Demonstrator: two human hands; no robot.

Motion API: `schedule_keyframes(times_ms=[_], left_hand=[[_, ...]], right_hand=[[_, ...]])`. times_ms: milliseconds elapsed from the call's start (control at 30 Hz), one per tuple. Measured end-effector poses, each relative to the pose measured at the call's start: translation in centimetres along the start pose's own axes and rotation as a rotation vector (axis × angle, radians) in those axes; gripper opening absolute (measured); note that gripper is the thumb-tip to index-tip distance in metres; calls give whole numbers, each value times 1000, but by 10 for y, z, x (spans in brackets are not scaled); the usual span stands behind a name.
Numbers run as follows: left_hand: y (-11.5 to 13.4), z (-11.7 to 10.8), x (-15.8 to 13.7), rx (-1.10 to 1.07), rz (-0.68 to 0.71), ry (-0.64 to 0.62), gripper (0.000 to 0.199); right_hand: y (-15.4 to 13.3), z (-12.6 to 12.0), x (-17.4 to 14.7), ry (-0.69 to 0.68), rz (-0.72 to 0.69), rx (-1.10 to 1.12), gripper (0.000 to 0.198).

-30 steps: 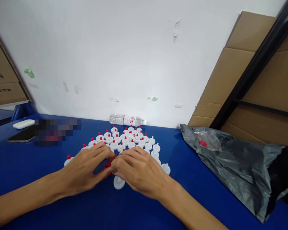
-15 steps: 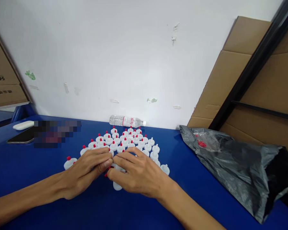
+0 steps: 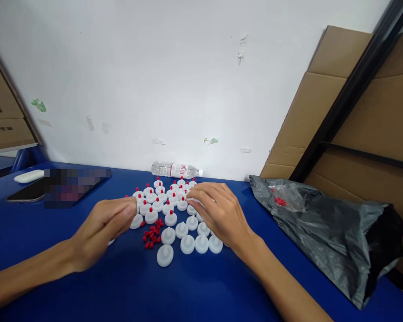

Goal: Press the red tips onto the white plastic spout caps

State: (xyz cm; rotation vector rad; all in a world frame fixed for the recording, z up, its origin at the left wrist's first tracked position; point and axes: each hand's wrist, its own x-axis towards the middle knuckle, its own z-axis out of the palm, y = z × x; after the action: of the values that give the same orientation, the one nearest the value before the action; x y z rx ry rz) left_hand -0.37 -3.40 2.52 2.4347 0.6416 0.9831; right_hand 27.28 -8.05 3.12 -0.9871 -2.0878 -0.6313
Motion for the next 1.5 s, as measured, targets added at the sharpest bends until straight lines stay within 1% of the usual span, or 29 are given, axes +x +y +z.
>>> schedule_keyframes(times_ms=[67,100,200,300,367,467,533,600,700,767,833,933,1000,1233,1300,1333,1400,1433,1467,1500], left_hand=[[-2,3,2,210,169,-30,37],[-2,6,2,271,210,-58,33],[-1,14,2,338,194,-115,20],[-1,17,2,392,182,-125,17],[-3,17,2,426,163,-123,19],[-8,18,3,453,123,-134,20],[-12,19,2,462,112,-158,20],[-14,20,1,471,110,-179,19],[-14,21,0,480,113,-202,20],[-13,21,1,477,114,-219,21],[-12,20,2,474,108,-233,22],[-12,20,2,484,92,-253,21],[-12,20,2,491,79,-258,19],[-11,20,2,468,52,-242,21],[-10,19,3,453,54,-232,21],[-10,18,3,443,58,-225,21],[-10,18,3,420,61,-199,21],[-9,18,3,404,63,-177,20],[-8,18,2,386,68,-150,21],[-7,18,1,369,75,-118,22]], right_hand=[[3,3,0,-84,100,52,19],[2,5,0,-151,117,75,23],[-3,9,1,-347,112,138,30],[-6,11,1,-475,120,180,32],[-7,12,0,-519,136,196,33],[-7,12,0,-544,141,214,35],[-7,10,0,-537,137,212,35],[-5,8,1,-498,143,181,33],[0,7,1,-389,215,93,32],[5,8,-2,-349,281,56,34],[9,11,-6,-378,323,48,37],[15,17,-14,-501,337,59,43],[17,20,-18,-550,341,77,46],[18,19,-15,-533,349,134,43],[17,16,-12,-476,349,128,41],[16,14,-10,-423,361,120,38],[11,11,-7,-273,385,111,32],[8,10,-5,-195,369,120,31],[3,9,-4,-136,321,138,30],[-3,9,-3,-103,243,160,26]])
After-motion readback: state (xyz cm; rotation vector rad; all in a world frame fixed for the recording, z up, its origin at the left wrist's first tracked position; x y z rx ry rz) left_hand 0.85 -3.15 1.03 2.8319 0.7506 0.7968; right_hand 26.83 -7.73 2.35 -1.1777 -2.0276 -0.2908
